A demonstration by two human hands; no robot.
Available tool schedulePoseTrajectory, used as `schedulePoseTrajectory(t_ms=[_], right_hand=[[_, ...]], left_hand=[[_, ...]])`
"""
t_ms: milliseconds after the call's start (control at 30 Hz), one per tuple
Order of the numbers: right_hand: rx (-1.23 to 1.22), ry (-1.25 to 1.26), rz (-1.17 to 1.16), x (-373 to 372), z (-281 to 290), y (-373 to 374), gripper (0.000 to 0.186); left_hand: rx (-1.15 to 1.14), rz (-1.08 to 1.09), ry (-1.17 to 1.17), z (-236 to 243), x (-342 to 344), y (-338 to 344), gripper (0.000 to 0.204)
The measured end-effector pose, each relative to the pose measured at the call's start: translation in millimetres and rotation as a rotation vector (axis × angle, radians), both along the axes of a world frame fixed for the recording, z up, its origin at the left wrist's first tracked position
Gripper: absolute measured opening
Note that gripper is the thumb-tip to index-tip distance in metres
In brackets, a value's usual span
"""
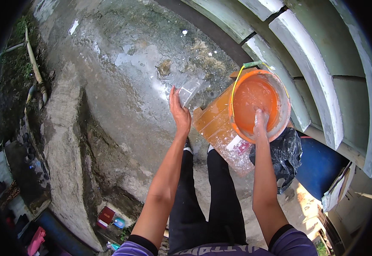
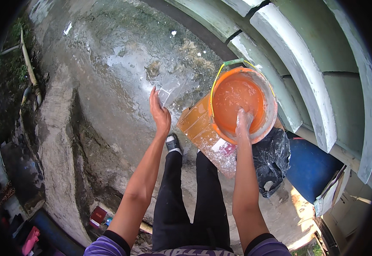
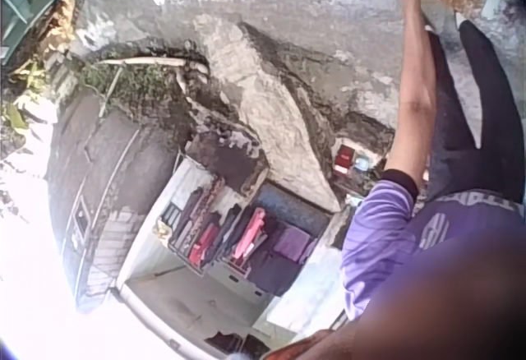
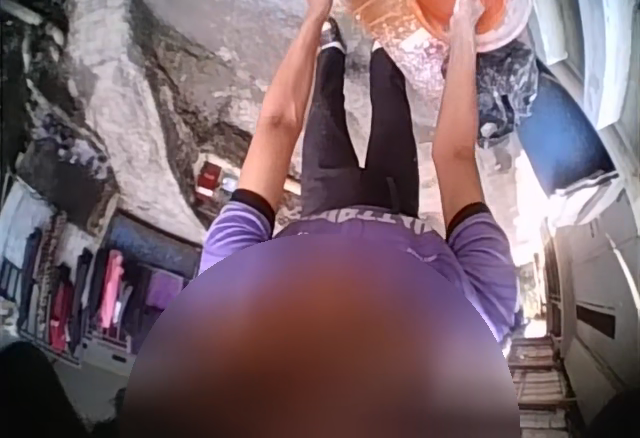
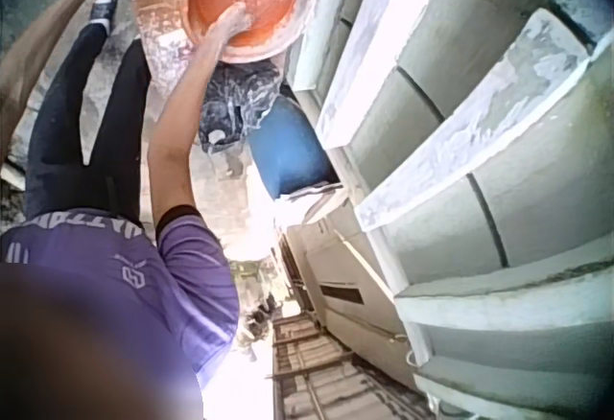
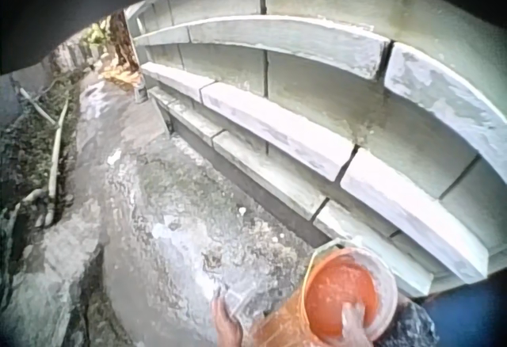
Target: Applying white filler or paint to cracks in an exterior wall and cleaning equipment.
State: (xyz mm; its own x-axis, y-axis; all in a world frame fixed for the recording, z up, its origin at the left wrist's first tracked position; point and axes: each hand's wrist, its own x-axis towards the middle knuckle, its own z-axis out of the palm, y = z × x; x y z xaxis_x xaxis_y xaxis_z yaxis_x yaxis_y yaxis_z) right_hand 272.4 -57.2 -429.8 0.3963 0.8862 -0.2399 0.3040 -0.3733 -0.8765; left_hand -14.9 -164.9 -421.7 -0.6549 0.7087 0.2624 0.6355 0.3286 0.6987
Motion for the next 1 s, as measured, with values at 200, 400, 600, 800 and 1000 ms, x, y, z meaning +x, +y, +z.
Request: schedulePoseTrajectory(t_ms=[200, 400, 600, 800, 1000], right_hand=[[-0.437, 1.228, 0.073, 14, 19, 19, 0.035], [-0.329, 0.889, 0.614, -130, 155, -8, 0.032], [-0.039, 0.382, 0.652, -112, 133, -9, 0.027], [0.087, 0.232, 0.395, -51, 103, -12, 0.024], [-0.156, 0.110, 0.212, -13, 51, -7, 0.029]], left_hand=[[0.322, 0.479, -1.254, 19, 5, 11, 0.032], [0.280, 0.371, -1.586, 8, 17, 18, 0.041], [-0.061, 0.013, -0.700, 13, -3, 4, 0.053], [0.160, 0.408, -1.333, 32, -26, 10, 0.051], [-0.064, 0.036, -0.397, 20, -24, -11, 0.055]])
